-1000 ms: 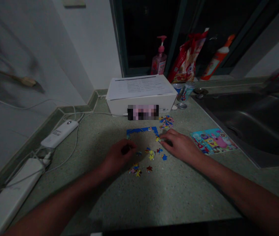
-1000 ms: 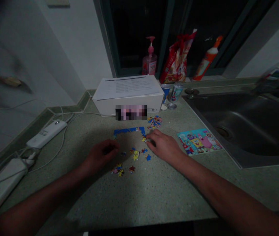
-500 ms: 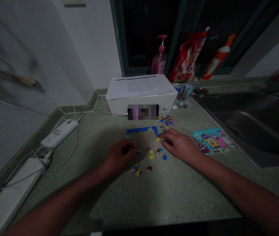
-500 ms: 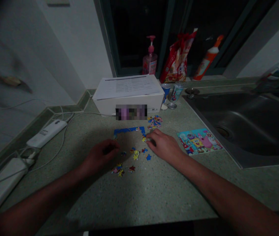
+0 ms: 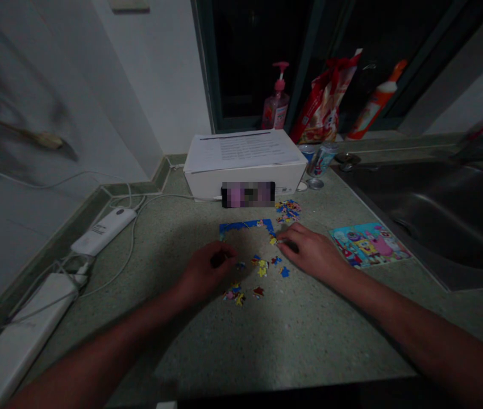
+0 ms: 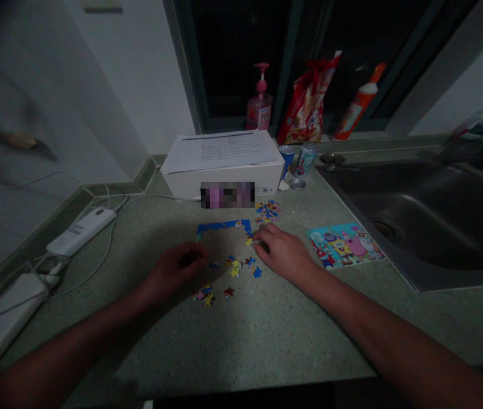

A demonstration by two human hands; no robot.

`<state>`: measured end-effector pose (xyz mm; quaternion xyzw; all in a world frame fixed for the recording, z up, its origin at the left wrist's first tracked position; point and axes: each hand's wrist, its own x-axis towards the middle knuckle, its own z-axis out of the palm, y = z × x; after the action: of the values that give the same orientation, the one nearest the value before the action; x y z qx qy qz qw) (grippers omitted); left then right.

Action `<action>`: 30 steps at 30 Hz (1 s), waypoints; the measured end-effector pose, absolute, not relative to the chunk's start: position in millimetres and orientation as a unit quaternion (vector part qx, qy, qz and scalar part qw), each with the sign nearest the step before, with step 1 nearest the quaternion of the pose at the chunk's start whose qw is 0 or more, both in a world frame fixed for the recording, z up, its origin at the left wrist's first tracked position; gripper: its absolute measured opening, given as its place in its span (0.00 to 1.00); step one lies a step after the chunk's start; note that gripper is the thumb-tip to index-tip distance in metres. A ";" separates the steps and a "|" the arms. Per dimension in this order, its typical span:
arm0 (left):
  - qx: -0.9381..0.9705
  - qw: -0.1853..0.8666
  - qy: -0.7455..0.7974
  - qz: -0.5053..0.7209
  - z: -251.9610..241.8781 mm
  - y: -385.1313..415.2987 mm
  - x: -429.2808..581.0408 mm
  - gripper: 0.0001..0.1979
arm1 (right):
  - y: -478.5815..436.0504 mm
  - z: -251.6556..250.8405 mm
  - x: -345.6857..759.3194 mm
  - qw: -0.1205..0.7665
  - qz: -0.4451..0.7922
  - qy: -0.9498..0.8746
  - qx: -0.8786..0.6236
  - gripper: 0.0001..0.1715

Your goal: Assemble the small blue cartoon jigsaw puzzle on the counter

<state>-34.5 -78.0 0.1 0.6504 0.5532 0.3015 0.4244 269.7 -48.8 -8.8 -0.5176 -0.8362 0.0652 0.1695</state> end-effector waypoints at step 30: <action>0.640 0.433 0.551 0.314 2.6 -77.9 -32.5 0.11 | -52.4 -5.6 266.7 0.156 0.036 -0.849 -0.504 0.15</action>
<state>-32.5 -77.9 2.6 0.6404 0.5507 0.3145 0.4332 266.7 -52.4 -5.6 -0.5040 -0.8488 0.0360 0.1557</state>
